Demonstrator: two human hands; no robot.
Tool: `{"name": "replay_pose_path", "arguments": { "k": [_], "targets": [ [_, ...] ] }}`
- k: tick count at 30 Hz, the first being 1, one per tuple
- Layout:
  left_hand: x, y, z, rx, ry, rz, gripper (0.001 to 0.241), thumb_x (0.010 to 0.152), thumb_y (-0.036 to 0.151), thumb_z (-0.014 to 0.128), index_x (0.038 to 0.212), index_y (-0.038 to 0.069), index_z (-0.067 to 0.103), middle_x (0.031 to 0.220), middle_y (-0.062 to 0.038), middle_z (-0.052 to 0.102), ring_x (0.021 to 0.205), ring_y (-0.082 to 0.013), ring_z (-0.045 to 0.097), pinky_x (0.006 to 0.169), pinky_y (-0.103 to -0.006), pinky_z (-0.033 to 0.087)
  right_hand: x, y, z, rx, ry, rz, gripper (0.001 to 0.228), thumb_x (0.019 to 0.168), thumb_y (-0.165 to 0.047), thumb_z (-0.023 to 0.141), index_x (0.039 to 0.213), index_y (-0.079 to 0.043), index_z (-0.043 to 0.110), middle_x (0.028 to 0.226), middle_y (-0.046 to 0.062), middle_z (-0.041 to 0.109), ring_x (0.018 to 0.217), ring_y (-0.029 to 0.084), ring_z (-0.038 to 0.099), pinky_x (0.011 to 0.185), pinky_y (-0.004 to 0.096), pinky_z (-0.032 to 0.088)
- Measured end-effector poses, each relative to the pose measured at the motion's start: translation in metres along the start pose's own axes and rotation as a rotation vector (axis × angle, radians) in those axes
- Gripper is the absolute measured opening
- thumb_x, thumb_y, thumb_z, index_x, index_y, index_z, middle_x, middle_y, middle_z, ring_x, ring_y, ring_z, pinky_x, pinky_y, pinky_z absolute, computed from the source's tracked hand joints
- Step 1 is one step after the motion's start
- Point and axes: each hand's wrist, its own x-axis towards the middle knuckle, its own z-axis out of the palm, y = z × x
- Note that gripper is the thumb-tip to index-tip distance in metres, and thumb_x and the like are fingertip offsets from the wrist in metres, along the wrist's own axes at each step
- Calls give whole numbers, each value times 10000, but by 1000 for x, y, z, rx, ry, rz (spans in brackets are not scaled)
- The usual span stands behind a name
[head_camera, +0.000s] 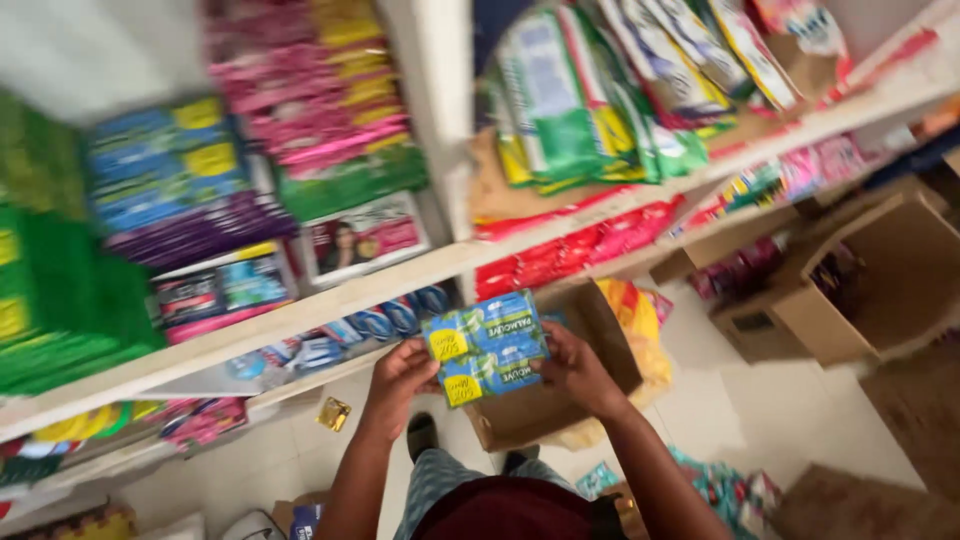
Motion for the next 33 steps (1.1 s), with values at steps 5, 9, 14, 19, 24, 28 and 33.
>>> {"name": "replay_pose_path", "arguments": {
  "k": [5, 9, 14, 19, 24, 28, 33],
  "targets": [
    [-42, 55, -32, 84, -32, 146, 397, 863, 80, 752, 1245, 53, 650, 1013, -49, 753, 911, -157, 715, 796, -332, 586, 9, -60, 50, -246, -209, -224, 556, 978, -47, 662, 1522, -93, 556, 1227, 1, 649, 1030, 101, 525, 850, 270, 439],
    [-75, 102, -25, 338, -90, 162, 272, 891, 60, 786, 1153, 17, 725, 996, -4, 757, 891, -101, 672, 820, -306, 573, 28, -120, 113, -195, -321, -318, 478, 939, -108, 703, 1409, -77, 618, 1220, 17, 711, 1046, 65, 640, 879, 253, 563],
    [-100, 154, -20, 59, 153, 364, 299, 868, 63, 766, 1164, 36, 730, 1039, -15, 767, 928, -105, 701, 853, -312, 575, 59, -126, 160, 120, -158, -292, 392, 971, -220, 625, 1342, -96, 642, 1116, 46, 748, 975, 108, 696, 804, 280, 581],
    [-75, 181, -38, -268, 418, 636, 355, 873, 62, 764, 1221, 52, 694, 1100, -15, 753, 966, -104, 698, 854, -303, 563, 85, -107, 181, 157, -357, -28, 307, 961, -287, 639, 1087, -17, 711, 927, 80, 777, 769, 193, 736, 659, 338, 629],
    [-29, 192, -59, -454, 633, 720, 410, 929, 121, 765, 1325, 79, 668, 1129, -10, 712, 863, -102, 610, 628, -294, 417, 121, -147, 236, 25, -169, -249, 202, 960, -192, 721, 996, 0, 671, 794, 85, 712, 676, 161, 732, 504, 310, 571],
    [-12, 231, -66, -571, 604, 713, 394, 938, 218, 682, 1316, 124, 622, 1144, 1, 699, 919, -108, 681, 708, -325, 560, 155, -190, 265, 63, -144, -360, 201, 986, -194, 701, 989, 0, 649, 769, 28, 657, 617, 122, 692, 443, 271, 491],
    [36, 240, -108, -630, 516, 678, 302, 991, 207, 602, 1248, 52, 562, 1077, -87, 660, 913, -285, 682, 706, -466, 581, 221, -213, 291, -86, 116, -584, 176, 969, -165, 710, 1011, 6, 716, 714, 8, 637, 507, 66, 519, 422, 251, 394]
  ]
}}
